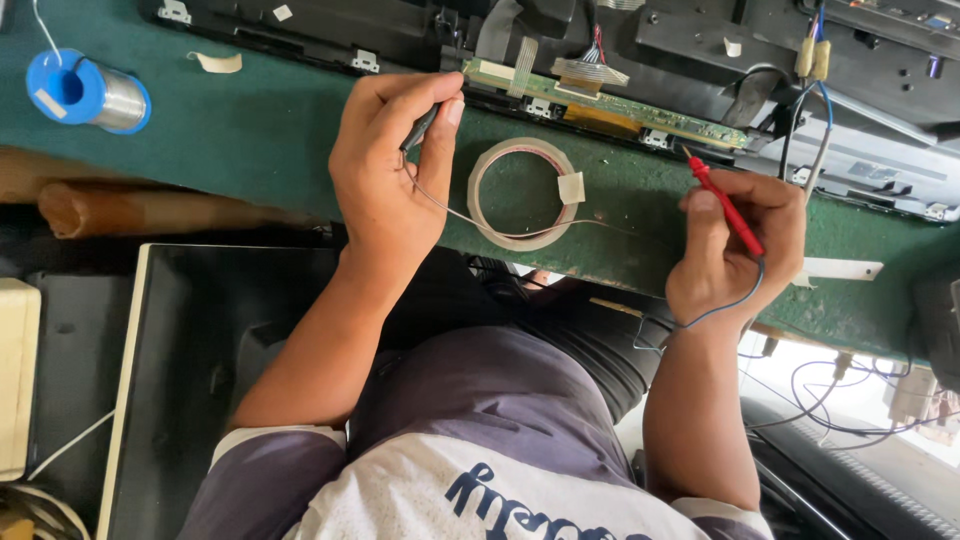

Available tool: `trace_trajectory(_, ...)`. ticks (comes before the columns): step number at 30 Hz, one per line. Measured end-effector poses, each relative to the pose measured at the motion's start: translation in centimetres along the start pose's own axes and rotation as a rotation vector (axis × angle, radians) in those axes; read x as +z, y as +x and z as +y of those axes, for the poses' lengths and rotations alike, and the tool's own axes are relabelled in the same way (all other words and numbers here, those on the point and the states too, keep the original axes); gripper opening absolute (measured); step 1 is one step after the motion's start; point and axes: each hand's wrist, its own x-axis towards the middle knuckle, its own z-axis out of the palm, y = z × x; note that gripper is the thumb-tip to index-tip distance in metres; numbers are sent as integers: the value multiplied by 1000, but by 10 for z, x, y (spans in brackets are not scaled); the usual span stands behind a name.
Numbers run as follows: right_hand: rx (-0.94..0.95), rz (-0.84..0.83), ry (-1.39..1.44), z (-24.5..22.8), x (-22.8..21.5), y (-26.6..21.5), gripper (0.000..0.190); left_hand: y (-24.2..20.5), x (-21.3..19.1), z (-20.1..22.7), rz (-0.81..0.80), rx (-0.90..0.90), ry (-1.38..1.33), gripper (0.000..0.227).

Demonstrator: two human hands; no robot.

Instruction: The person uses multimeter probes to test points on a circuit board inside a disassembled electronic device. They then use a soldering iron and a magnifying glass to work on the board, applying heat to specific areas while viewing through the lens.

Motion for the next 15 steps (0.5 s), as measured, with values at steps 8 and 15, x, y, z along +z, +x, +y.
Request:
trace_trajectory(8, 24, 2, -31, -3, 2, 0, 10, 2, -2, 5, -28, -35, -56, 15)
trace_trajectory(15, 29, 45, -51, -13, 1, 0, 14, 4, -3, 8, -44, 49, 103, 12)
